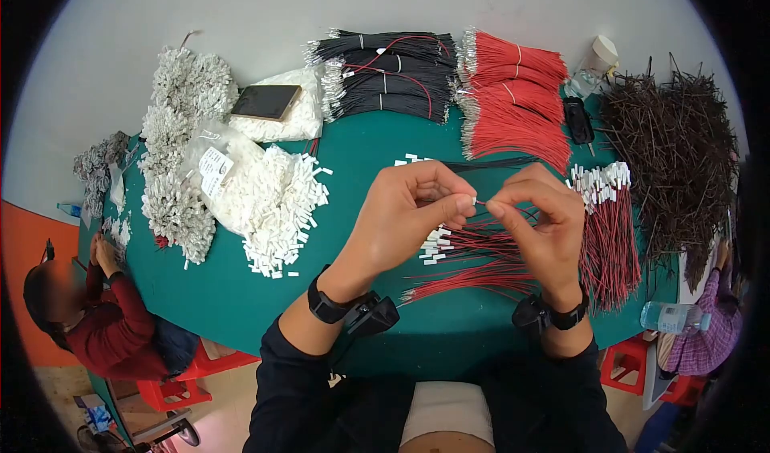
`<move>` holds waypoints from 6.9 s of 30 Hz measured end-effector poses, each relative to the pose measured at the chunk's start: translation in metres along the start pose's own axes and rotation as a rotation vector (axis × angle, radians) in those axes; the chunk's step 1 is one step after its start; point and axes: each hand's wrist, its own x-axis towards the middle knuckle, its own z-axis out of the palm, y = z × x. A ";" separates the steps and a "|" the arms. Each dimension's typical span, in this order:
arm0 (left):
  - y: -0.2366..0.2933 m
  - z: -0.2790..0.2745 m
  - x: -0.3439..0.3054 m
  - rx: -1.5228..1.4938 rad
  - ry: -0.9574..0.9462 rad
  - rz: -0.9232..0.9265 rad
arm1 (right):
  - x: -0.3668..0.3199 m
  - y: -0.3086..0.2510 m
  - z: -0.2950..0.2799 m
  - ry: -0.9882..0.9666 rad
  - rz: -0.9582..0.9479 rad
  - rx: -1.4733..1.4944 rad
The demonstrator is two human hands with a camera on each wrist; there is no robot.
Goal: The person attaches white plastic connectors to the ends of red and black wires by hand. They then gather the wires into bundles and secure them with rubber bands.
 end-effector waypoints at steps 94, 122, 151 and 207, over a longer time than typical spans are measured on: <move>-0.094 -0.016 -0.004 0.984 0.008 0.177 | -0.046 0.079 0.032 -0.422 0.216 -0.122; -0.060 -0.014 -0.043 0.518 0.124 0.209 | -0.029 0.019 0.011 -0.367 0.168 -0.031; -0.081 -0.019 -0.049 0.105 0.167 0.022 | -0.025 0.019 0.012 -0.357 0.166 -0.134; -0.107 -0.026 -0.043 0.520 0.267 0.097 | -0.029 0.072 0.009 -0.665 0.121 -0.346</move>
